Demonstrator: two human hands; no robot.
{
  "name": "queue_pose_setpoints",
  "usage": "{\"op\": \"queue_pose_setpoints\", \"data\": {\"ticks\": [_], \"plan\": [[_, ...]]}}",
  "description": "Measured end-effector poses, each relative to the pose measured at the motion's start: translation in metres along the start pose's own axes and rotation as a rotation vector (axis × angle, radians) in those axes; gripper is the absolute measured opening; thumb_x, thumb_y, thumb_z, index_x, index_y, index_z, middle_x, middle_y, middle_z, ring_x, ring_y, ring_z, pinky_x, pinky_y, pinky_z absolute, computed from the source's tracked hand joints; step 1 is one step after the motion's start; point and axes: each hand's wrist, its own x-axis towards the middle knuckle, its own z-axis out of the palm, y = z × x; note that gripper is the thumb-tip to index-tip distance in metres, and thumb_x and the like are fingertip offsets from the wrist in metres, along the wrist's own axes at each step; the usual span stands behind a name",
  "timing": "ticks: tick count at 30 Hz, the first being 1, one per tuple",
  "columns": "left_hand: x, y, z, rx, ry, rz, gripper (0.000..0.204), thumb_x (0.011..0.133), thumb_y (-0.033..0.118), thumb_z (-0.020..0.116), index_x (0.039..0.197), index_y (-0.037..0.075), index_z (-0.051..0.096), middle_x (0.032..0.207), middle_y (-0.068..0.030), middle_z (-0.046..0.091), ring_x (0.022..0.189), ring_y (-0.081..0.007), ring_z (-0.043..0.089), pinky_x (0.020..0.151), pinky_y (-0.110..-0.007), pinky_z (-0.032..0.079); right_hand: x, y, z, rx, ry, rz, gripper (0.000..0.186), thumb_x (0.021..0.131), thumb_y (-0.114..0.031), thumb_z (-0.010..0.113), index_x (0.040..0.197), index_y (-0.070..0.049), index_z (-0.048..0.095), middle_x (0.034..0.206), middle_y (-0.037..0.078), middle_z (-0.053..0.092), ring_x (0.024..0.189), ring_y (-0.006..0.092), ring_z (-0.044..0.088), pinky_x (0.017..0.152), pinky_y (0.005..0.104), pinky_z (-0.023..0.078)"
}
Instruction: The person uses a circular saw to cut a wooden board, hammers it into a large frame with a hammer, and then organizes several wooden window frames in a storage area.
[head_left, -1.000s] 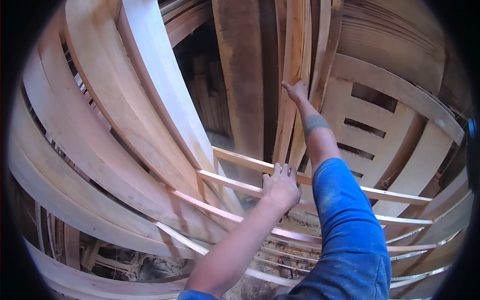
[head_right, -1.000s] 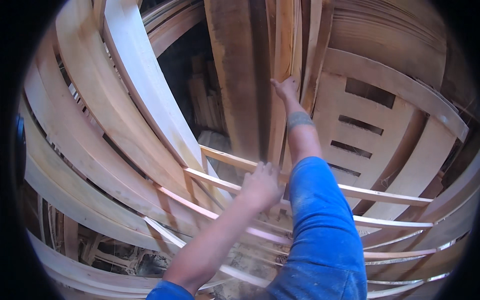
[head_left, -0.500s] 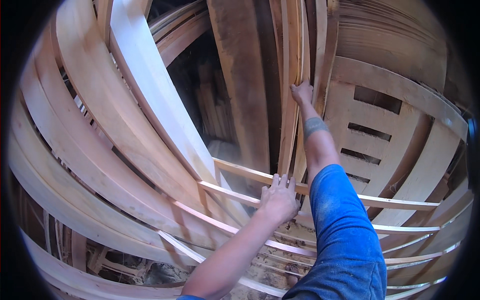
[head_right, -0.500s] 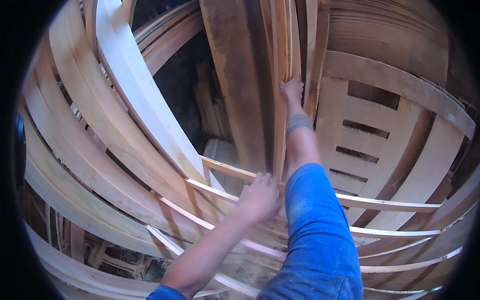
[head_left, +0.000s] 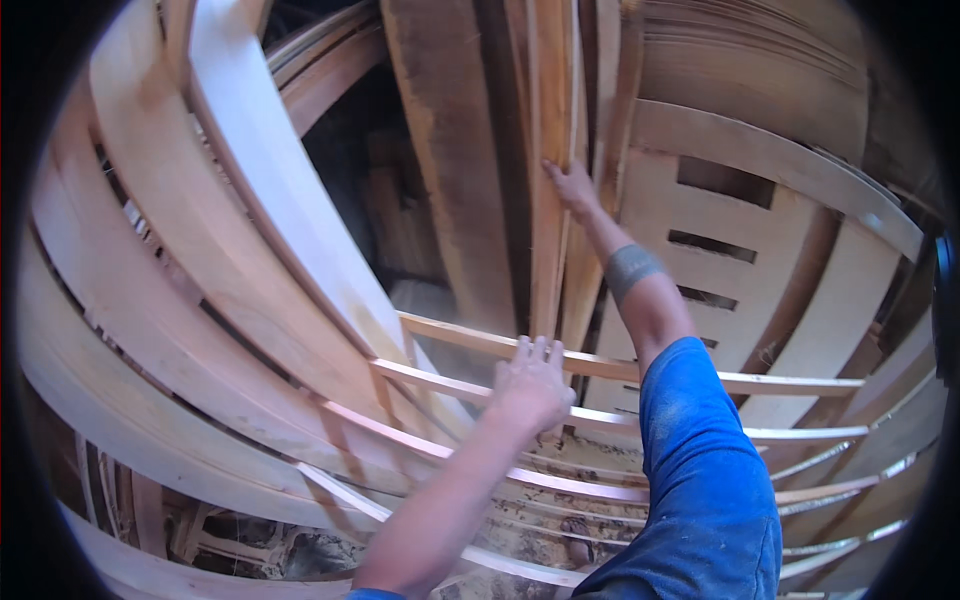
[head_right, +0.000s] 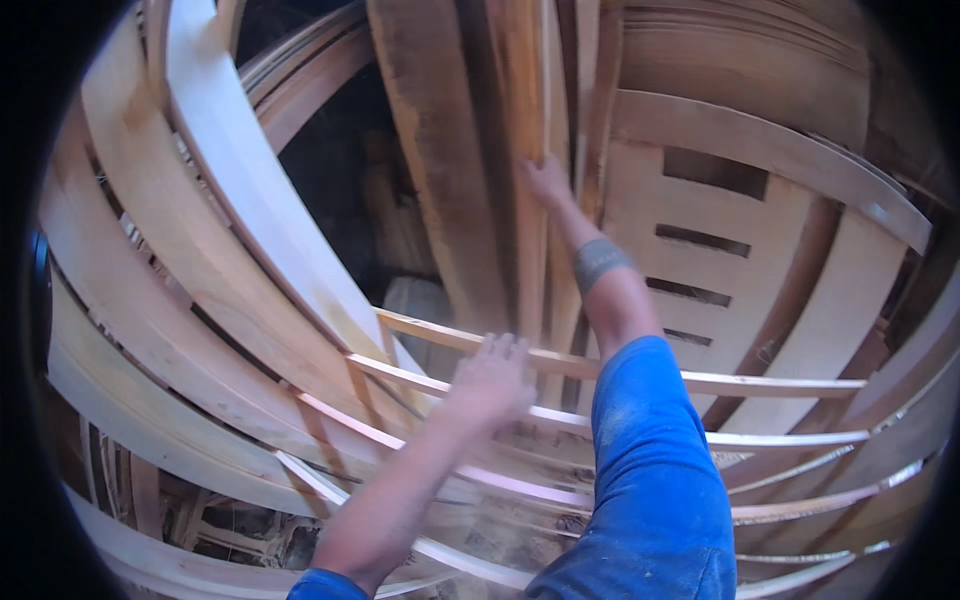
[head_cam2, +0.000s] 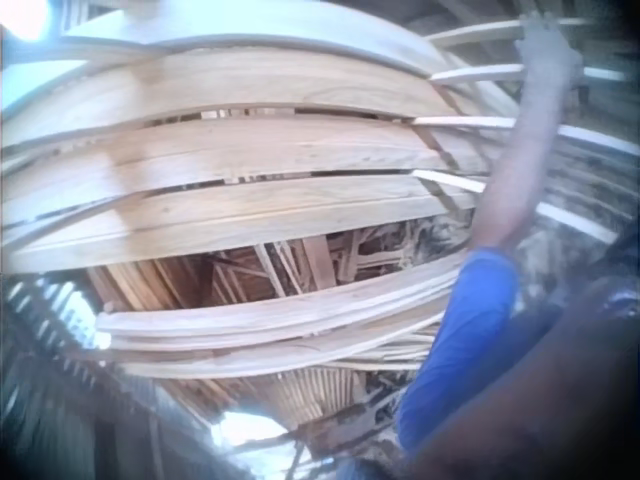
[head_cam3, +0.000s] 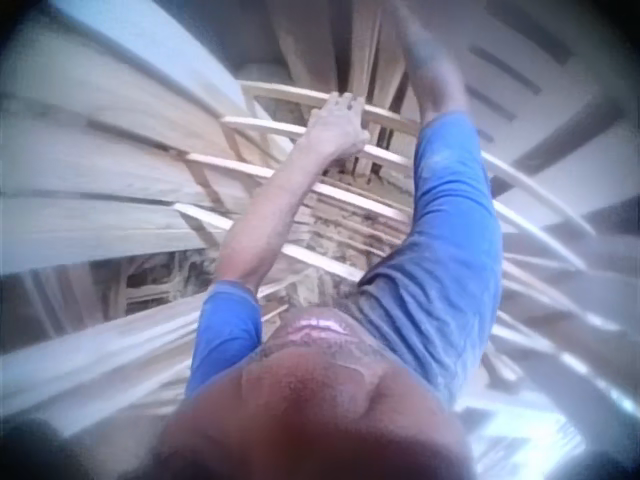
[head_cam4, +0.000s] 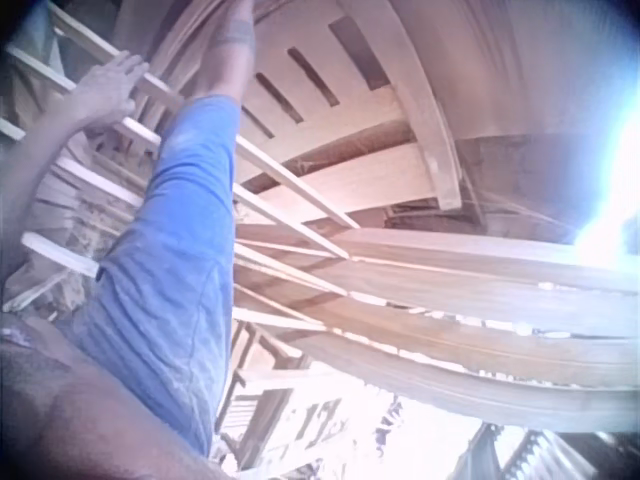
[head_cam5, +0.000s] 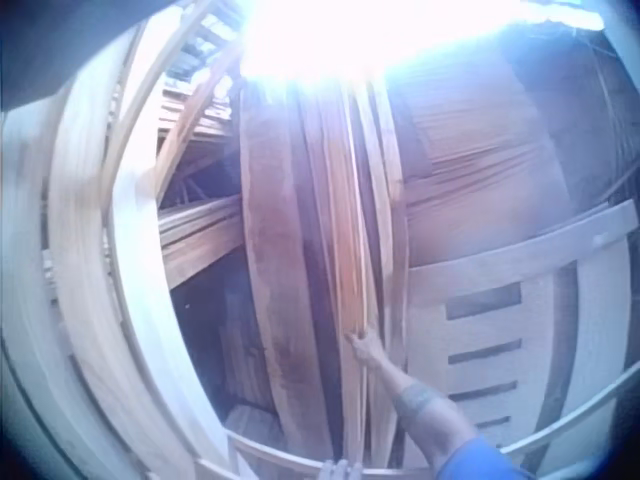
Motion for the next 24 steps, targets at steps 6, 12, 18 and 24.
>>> {"op": "queue_pose_setpoints", "data": {"ticks": [6,12,18,24], "plan": [[-0.002,-0.011,-0.004,0.112,-0.055,0.003,0.073,0.089,0.027,0.051,0.153,-0.002,0.033,0.158,-0.0218,0.036,0.149,-0.0391,0.032,0.122,-0.048,0.030,-0.077,-0.047,-0.047,-0.243,0.023,-0.055,0.067,0.091,-0.042,0.073,0.136,0.000,0.045,0.120,0.031,0.066,0.116,0.0464,0.063,0.095,0.0485,0.051],[0.001,-0.003,0.003,0.174,-0.020,0.048,0.071,0.090,0.026,0.048,0.153,-0.004,0.033,0.159,-0.0232,0.035,0.149,-0.0404,0.032,0.125,-0.043,0.027,-0.037,-0.072,-0.180,0.013,-0.051,-0.327,0.061,0.091,-0.027,0.077,0.143,-0.007,0.050,0.128,0.011,0.064,0.120,0.0214,0.059,0.105,0.0410,0.047],[0.003,-0.015,0.005,0.231,-0.020,0.097,0.071,0.089,0.024,0.048,0.153,-0.005,0.035,0.160,-0.0238,0.035,0.149,-0.0398,0.030,0.126,-0.042,0.024,-0.004,-0.166,-0.317,-0.021,-0.167,-0.182,0.037,0.096,-0.030,0.073,0.123,-0.006,0.063,0.102,0.006,0.071,0.089,0.0186,0.069,0.076,0.0365,0.056],[0.003,-0.002,-0.007,0.207,-0.042,0.054,0.072,0.087,0.021,0.051,0.154,-0.001,0.035,0.161,-0.0210,0.034,0.150,-0.0362,0.030,0.125,-0.042,0.025,-0.005,-0.225,-0.446,-0.267,-0.182,-0.153,0.035,0.096,-0.034,0.072,0.111,-0.003,0.071,0.094,0.009,0.073,0.081,0.0193,0.071,0.072,0.0394,0.057]]}}
